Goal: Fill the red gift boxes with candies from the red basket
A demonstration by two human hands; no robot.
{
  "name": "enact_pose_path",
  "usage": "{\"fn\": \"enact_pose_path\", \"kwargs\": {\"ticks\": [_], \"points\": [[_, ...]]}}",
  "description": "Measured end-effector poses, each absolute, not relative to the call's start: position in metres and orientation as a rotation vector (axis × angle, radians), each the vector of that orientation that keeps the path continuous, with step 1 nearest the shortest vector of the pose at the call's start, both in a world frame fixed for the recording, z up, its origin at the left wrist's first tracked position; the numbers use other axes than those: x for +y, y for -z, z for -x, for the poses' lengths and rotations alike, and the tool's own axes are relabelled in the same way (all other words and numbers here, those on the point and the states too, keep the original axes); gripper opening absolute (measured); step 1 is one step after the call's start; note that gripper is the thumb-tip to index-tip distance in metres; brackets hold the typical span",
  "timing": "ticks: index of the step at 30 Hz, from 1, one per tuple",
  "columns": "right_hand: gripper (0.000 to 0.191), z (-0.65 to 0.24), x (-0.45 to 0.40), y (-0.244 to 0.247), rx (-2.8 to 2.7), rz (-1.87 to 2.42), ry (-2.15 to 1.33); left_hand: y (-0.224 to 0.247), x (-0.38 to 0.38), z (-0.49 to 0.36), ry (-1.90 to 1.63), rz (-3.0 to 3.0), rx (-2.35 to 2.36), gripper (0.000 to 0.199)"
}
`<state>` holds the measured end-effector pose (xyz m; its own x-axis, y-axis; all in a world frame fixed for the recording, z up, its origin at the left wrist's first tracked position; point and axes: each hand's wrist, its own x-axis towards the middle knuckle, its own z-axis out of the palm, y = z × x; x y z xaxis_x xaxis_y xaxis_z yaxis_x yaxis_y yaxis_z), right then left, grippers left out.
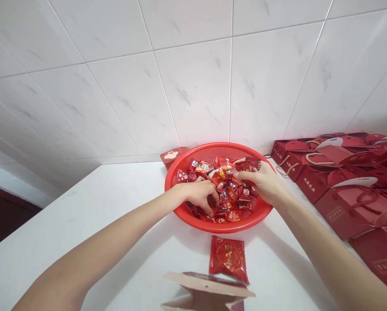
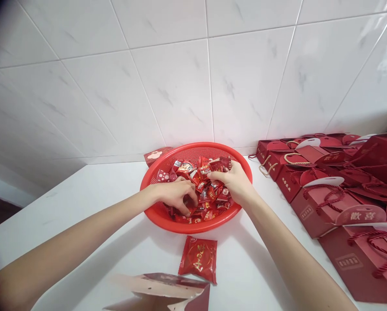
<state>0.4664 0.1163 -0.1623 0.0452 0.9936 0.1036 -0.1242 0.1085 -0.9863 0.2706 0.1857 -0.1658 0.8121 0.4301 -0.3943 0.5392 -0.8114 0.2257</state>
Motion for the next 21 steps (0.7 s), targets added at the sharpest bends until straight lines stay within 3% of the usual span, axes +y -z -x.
{"fn": "enact_pose_path", "kwargs": {"ticks": [3, 6, 11, 13, 21], "points": [[0.015, -0.468, 0.118, 0.164, -1.108, 1.031, -1.211, 0.168, 0.185, -0.272, 0.512, -2.652, 0.675, 0.004], [0.017, -0.468, 0.117, 0.163, -1.090, 1.001, -1.238, 0.168, 0.184, -0.271, 0.430, -2.650, 0.656, 0.009], [0.019, -0.468, 0.116, 0.161, -1.140, 0.949, -1.218, 0.153, 0.180, -0.270, -0.301, -2.509, 0.714, 0.019], [0.019, -0.469, 0.117, 0.161, -1.159, 0.926, -1.227, 0.147, 0.178, -0.271, -0.517, -2.430, 0.696, 0.014], [0.024, -0.468, 0.118, 0.165, -1.196, 0.985, -1.196, 0.153, 0.181, -0.272, -0.852, -2.425, 0.645, 0.037]]}}
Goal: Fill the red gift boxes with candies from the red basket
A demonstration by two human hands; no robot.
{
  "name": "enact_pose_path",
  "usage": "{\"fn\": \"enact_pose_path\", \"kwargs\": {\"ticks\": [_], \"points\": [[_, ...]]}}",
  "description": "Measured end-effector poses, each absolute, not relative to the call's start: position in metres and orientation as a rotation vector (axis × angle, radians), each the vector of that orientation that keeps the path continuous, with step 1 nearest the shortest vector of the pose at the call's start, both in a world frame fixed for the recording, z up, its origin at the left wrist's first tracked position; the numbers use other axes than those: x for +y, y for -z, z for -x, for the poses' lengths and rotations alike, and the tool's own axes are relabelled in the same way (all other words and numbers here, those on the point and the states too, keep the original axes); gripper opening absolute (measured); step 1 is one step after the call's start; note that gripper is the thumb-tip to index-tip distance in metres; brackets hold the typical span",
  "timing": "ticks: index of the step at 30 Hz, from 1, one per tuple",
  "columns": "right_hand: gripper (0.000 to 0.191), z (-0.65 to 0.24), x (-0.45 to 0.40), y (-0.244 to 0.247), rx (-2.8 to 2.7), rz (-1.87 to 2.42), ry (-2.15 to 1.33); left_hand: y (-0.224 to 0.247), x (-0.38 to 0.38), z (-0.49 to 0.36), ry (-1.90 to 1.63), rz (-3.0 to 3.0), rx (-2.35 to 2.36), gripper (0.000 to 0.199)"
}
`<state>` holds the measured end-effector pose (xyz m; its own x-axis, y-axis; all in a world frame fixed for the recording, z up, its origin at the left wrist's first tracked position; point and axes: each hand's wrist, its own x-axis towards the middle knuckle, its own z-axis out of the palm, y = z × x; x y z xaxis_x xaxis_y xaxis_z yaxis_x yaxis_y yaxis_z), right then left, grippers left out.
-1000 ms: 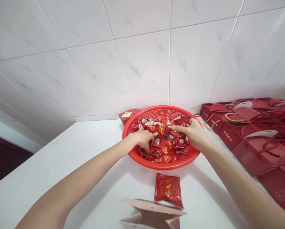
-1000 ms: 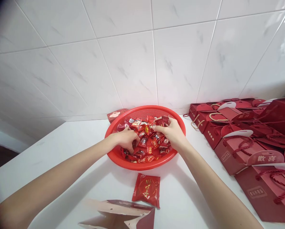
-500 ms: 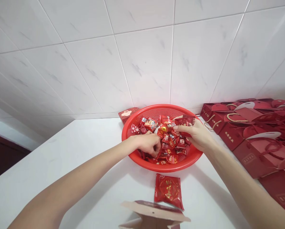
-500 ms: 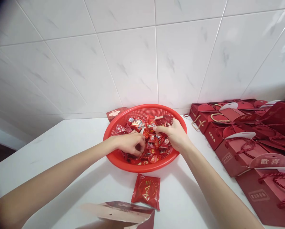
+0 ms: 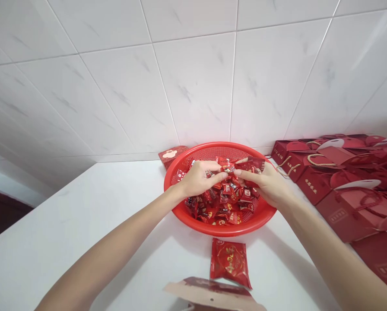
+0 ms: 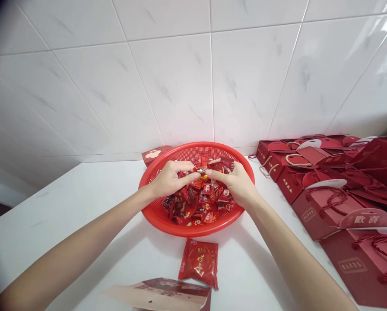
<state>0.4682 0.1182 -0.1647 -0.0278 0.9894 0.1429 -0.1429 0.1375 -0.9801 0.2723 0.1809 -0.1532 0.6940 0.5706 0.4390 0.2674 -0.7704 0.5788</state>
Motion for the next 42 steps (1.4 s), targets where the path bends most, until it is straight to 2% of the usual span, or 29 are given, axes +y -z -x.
{"fn": "enact_pose_path", "kwargs": {"ticks": [7, 12, 17, 24, 29, 30, 35, 37, 42], "points": [[0.031, -0.469, 0.121, 0.168, -1.148, 0.960, -1.134, 0.155, 0.181, -0.271, -0.773, -2.498, 0.563, 0.031], [0.023, -0.468, 0.120, 0.166, -1.084, 0.959, -1.086, 0.160, 0.183, -0.271, -0.385, -2.624, 0.592, 0.015], [0.023, -0.468, 0.121, 0.166, -1.030, 0.960, -1.054, 0.165, 0.191, -0.266, 0.098, -2.690, 0.608, 0.020], [0.017, -0.469, 0.122, 0.165, -1.009, 0.951, -1.020, 0.156, 0.192, -0.301, 0.190, -2.752, 0.454, 0.022], [0.019, -0.469, 0.121, 0.164, -0.955, 0.953, -1.040, 0.166, 0.195, -0.332, 0.349, -2.962, 0.535, 0.050], [0.019, -0.469, 0.120, 0.164, -0.952, 0.951, -1.042, 0.167, 0.197, -0.333, 0.398, -2.997, 0.592, 0.051], [0.017, -0.468, 0.121, 0.165, -0.963, 0.953, -1.032, 0.165, 0.205, -0.324, 0.538, -3.088, 0.940, 0.028], [0.018, -0.468, 0.121, 0.165, -0.959, 0.960, -1.032, 0.165, 0.206, -0.320, 0.512, -3.110, 0.978, 0.024], [0.016, -0.467, 0.120, 0.163, -0.978, 0.960, -1.023, 0.176, 0.206, -0.323, 0.094, -3.112, 0.688, 0.036]]}}
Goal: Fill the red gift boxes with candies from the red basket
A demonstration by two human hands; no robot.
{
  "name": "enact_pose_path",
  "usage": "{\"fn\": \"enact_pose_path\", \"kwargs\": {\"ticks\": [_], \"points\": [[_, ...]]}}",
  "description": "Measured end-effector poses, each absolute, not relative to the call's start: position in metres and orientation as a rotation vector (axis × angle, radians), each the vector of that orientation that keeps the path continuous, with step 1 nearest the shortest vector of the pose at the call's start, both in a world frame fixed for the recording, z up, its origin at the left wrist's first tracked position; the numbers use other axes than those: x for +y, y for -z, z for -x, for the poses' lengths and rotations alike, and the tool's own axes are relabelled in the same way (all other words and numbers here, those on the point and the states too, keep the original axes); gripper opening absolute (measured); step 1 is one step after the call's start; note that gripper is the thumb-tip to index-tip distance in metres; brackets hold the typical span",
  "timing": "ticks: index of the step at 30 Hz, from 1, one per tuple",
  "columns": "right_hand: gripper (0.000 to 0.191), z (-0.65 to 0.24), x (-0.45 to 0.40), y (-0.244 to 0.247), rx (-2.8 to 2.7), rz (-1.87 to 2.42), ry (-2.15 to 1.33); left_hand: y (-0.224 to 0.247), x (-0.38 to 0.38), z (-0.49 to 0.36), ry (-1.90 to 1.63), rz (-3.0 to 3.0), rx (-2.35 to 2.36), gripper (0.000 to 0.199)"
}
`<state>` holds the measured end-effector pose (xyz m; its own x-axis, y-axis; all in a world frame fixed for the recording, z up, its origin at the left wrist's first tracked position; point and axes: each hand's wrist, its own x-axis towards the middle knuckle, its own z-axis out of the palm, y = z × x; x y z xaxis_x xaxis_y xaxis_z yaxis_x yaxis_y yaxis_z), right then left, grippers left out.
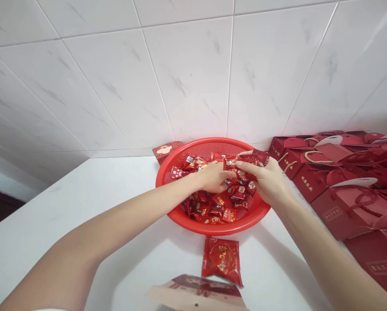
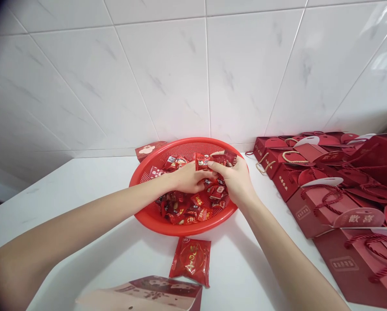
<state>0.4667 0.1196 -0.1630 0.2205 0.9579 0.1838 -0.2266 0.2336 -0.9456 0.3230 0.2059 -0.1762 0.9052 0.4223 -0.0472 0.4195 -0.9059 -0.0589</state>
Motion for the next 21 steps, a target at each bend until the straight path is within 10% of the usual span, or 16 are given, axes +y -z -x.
{"fn": "enact_pose_path", "kwargs": {"ticks": [21], "points": [[0.017, -0.466, 0.120, 0.162, -0.962, 0.971, -1.016, 0.169, 0.209, -0.322, -0.002, 3.009, -0.907, 0.027]]}}
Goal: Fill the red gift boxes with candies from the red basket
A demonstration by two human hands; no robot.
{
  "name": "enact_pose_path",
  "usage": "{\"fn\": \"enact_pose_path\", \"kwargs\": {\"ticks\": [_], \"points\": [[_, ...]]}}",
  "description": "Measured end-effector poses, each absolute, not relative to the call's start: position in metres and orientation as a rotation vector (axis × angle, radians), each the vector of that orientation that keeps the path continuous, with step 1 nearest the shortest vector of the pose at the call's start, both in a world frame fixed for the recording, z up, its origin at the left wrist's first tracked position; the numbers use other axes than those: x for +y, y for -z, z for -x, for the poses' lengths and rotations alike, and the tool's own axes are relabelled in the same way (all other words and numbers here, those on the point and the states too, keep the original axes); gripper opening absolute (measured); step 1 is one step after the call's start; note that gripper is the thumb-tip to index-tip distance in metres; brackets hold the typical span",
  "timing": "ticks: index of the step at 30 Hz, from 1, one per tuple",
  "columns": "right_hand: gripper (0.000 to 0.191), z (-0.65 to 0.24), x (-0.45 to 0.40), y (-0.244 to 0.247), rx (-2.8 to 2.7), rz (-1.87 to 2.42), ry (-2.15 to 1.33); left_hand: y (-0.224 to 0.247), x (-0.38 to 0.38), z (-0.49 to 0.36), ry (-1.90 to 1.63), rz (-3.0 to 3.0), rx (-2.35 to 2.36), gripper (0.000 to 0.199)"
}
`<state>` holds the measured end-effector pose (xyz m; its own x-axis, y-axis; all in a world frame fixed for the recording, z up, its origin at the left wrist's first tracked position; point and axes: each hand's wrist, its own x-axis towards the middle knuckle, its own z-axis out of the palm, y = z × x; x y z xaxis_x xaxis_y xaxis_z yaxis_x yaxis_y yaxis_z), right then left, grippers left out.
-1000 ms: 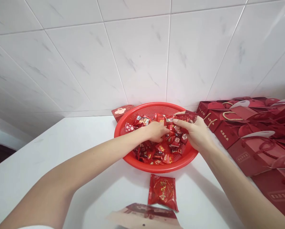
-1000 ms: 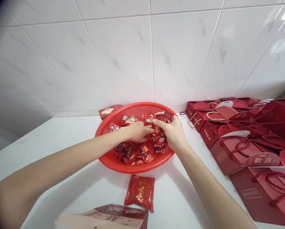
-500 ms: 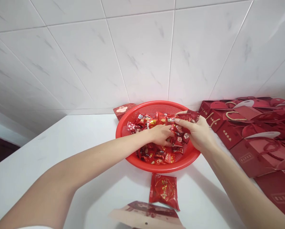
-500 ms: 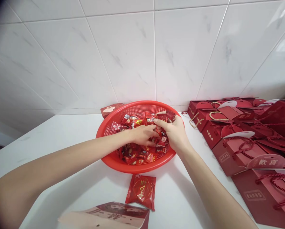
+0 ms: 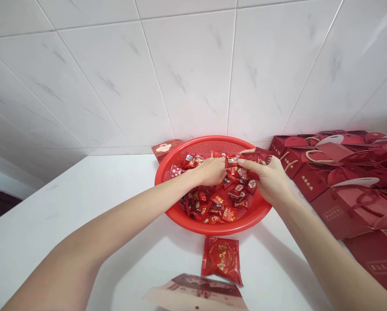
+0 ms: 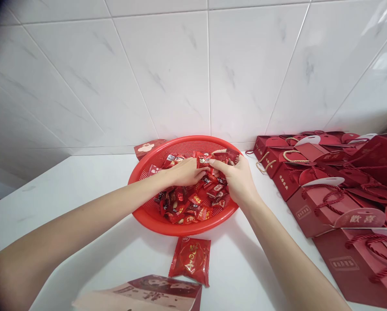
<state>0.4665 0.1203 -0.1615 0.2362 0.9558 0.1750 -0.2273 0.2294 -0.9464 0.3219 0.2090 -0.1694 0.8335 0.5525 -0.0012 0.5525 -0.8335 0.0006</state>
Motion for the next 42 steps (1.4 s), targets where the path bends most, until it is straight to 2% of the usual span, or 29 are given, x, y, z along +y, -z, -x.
{"fn": "enact_pose_path", "kwargs": {"ticks": [8, 12, 16, 20, 28, 36, 42], "points": [[0.016, -0.467, 0.121, 0.163, -0.960, 0.986, -1.011, 0.170, 0.210, -0.322, -0.113, -2.955, 0.952, 0.028], [0.015, -0.466, 0.120, 0.162, -0.952, 0.966, -1.023, 0.173, 0.205, -0.322, -0.188, -2.960, 0.585, 0.032], [0.015, -0.467, 0.119, 0.163, -0.946, 0.989, -1.032, 0.183, 0.193, -0.330, 0.063, -2.967, 0.268, 0.042], [0.016, -0.467, 0.120, 0.164, -0.948, 0.977, -1.010, 0.189, 0.192, -0.335, 0.118, -3.078, 0.488, 0.019], [0.020, -0.464, 0.118, 0.160, -0.933, 0.968, -1.031, 0.186, 0.201, -0.328, 0.041, -2.928, 0.877, 0.034], [0.017, -0.468, 0.120, 0.163, -0.956, 0.962, -1.007, 0.182, 0.219, -0.318, -0.016, -2.417, 0.705, 0.013], [0.016, -0.466, 0.119, 0.161, -0.931, 0.930, -1.030, 0.182, 0.220, -0.315, -0.103, -2.371, 0.630, 0.008]]}}
